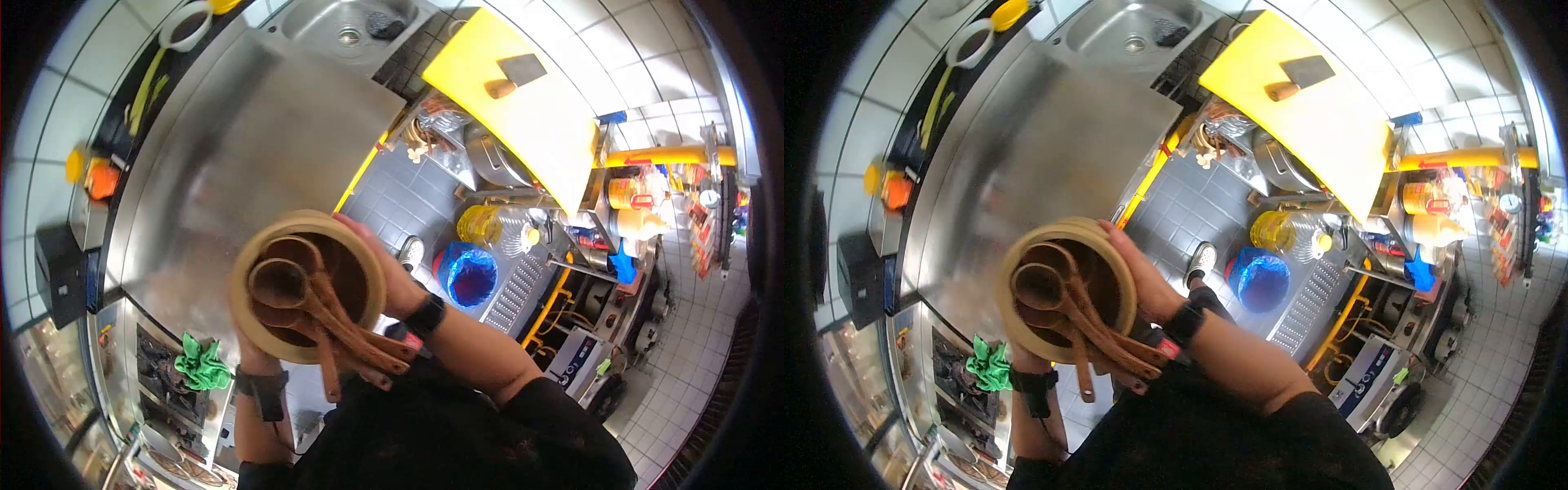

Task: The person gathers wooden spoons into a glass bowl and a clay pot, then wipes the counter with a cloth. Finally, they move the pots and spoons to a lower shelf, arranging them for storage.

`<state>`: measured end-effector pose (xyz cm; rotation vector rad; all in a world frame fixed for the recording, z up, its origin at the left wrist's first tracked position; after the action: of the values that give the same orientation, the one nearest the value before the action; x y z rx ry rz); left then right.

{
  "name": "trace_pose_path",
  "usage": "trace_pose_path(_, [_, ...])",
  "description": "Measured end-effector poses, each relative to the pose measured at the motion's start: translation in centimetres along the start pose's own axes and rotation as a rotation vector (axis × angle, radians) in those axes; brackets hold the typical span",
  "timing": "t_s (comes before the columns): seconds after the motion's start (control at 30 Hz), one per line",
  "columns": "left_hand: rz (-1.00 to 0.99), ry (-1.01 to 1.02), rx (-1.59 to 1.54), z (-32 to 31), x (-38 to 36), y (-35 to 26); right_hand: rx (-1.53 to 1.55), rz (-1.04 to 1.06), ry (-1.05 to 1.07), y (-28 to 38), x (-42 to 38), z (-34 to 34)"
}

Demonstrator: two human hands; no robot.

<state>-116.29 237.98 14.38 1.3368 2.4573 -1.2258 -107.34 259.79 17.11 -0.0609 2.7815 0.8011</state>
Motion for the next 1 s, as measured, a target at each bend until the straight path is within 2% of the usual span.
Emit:
trace_pose_path(0.07, [0.126,0.088,-0.078,-5.0,2.3,2.8,-0.130,0.054,-0.052,3.5,-3.9,2.2])
trace_pose_path(0.17, [0.165,0.187,-0.025,-10.3,6.5,8.1,-0.080,0.125,-0.112,6.6,-7.9,7.2])
trace_pose_path(0.2, [0.207,0.186,-0.041,-10.3,7.8,11.0,0.200,0.138,-0.156,6.5,-8.4,10.3])
trace_pose_path(0.3, [0.271,0.192,-0.056,-11.1,11.4,18.2,0.203,0.167,-0.232,7.2,-11.1,17.4])
trace_pose_path(0.37, [0.298,0.190,0.054,-11.3,13.2,22.2,0.201,0.145,-0.237,6.7,-12.3,22.0])
trace_pose_path(0.43, [0.314,0.221,0.070,-11.0,14.9,26.0,0.101,0.103,-0.269,6.1,-12.7,26.5])
trace_pose_path(0.47, [0.313,0.216,0.040,-8.8,14.9,28.9,0.082,0.062,-0.305,5.6,-12.7,28.3])
trace_pose_path(0.57, [0.359,0.073,-0.319,-5.4,17.2,33.4,0.168,0.066,-0.293,2.9,-12.1,34.1])
trace_pose_path(0.6, [0.358,0.172,-0.025,-5.5,17.9,33.8,0.123,0.015,-0.285,2.5,-11.5,35.5])
trace_pose_path(0.7, [0.402,0.174,0.137,0.4,19.1,38.3,0.120,-0.064,-0.331,-0.2,-9.6,40.4])
trace_pose_path(0.73, [0.302,0.265,0.353,1.9,19.4,39.2,-0.024,-0.069,-0.279,-1.6,-9.4,42.5])
trace_pose_path(0.77, [0.246,0.316,0.384,2.5,20.1,39.6,-0.167,-0.067,-0.232,-2.5,-8.7,43.9])
trace_pose_path(0.83, [0.128,0.411,0.438,3.6,21.6,40.4,-0.004,-0.112,-0.244,-4.3,-7.4,46.4])
trace_pose_path(0.87, [0.229,0.277,0.253,5.5,22.1,41.7,0.000,-0.112,-0.230,-4.9,-6.4,47.6])
trace_pose_path(0.93, [0.315,0.139,0.084,8.9,22.8,43.5,0.028,-0.183,-0.172,-6.7,-4.1,49.9])
trace_pose_path(1.0, [0.306,0.097,0.163,10.7,23.9,44.6,0.068,-0.231,-0.163,-8.2,-2.1,51.5])
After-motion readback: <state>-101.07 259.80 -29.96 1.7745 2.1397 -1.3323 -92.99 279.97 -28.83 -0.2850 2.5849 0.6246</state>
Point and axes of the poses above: each hand's wrist, its own x-axis towards the middle knuckle, its own z-axis out of the back of the hand, y = z × x, the point moved 3 cm from there along x, towards the middle knuckle, and after that the axes turned 14 degrees about y, right-handed, at the moved point
